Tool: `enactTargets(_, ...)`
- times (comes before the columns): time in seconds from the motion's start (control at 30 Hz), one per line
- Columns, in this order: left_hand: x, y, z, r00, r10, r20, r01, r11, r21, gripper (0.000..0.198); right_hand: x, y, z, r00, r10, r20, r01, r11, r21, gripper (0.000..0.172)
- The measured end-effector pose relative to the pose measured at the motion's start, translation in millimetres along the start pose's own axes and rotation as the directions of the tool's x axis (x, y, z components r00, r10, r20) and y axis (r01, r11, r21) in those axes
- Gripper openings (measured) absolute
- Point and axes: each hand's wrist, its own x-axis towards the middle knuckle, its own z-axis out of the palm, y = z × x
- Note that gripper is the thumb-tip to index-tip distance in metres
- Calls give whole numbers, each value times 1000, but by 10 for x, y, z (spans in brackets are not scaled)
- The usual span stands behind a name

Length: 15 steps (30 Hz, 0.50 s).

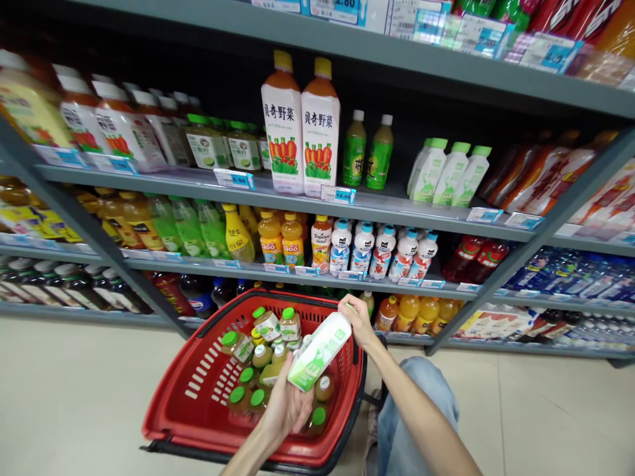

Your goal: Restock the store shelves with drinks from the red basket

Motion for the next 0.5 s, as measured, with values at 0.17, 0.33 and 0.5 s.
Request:
enactTargets(0.17, 35, -19, 27, 996, 89, 20, -90, 995, 52, 65, 6, 10, -23, 999, 7, -46, -10, 998, -54, 44)
enactTargets(0.33, 49, -86, 35, 978, 173, 117, -187, 974, 123, 78, -22, 20, -52, 994, 14, -111, -23, 997, -78, 41)
enactTargets(0.5, 50, -149, 8, 953, 262, 154, -288, 940, 185, 83, -59, -13, -63, 994, 5, -111, -17, 994, -105, 39)
